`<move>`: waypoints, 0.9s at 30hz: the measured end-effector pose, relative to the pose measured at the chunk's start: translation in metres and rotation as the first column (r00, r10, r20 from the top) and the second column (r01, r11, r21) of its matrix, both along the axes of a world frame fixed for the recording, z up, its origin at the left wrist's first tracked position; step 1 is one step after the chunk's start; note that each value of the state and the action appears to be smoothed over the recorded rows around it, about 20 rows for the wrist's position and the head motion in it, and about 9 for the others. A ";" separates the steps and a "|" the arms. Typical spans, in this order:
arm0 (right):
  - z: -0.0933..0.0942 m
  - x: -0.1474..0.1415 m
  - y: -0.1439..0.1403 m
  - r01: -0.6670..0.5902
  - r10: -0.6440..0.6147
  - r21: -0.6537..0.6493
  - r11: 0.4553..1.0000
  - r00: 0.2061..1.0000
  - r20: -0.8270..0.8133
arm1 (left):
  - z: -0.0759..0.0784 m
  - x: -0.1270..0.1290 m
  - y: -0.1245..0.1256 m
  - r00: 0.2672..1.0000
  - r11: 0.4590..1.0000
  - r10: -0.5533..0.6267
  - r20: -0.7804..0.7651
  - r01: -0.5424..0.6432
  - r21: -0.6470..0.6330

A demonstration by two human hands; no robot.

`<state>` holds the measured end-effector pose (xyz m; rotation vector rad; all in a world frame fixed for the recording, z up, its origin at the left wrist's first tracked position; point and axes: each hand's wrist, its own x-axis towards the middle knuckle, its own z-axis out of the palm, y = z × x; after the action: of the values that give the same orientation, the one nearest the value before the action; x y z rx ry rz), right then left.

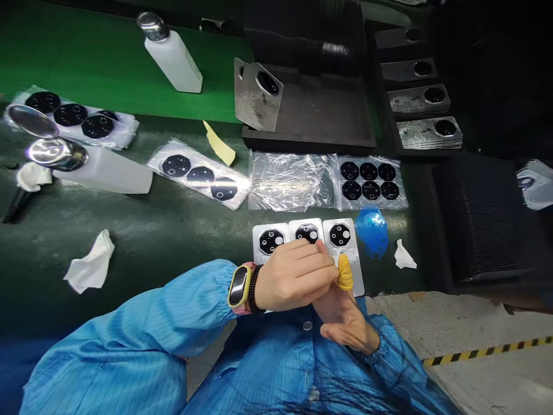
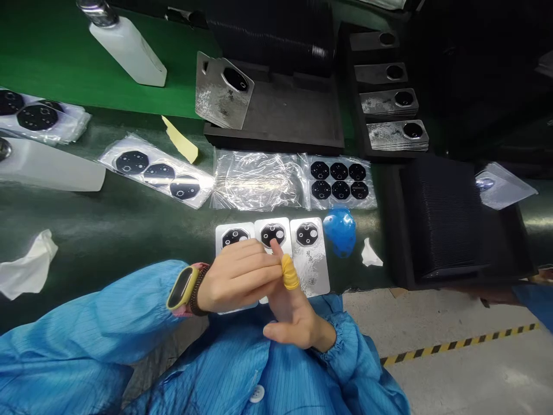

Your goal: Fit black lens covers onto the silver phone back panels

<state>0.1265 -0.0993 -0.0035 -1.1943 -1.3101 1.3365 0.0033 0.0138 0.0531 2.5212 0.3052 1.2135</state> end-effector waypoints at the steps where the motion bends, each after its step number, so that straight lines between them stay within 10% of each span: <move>1: 0.007 0.004 0.001 -0.018 0.018 0.002 1.000 1.000 -0.006 | 0.001 0.000 0.000 1.000 1.000 0.011 -0.014 -0.011 -0.004; 15: 0.027 0.011 0.009 0.075 -0.305 0.370 0.926 0.724 0.618 | 0.003 -0.001 -0.002 0.991 0.991 0.094 -0.097 -0.103 -0.086; 27: 0.006 0.006 0.010 0.093 -0.496 0.538 0.837 0.543 0.678 | 0.000 0.000 -0.003 0.988 0.992 0.104 -0.110 -0.111 -0.062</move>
<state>0.1330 -0.0891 0.0028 -1.6635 -1.7788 0.1201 0.0035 0.0107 0.0532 2.5439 0.5064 1.0885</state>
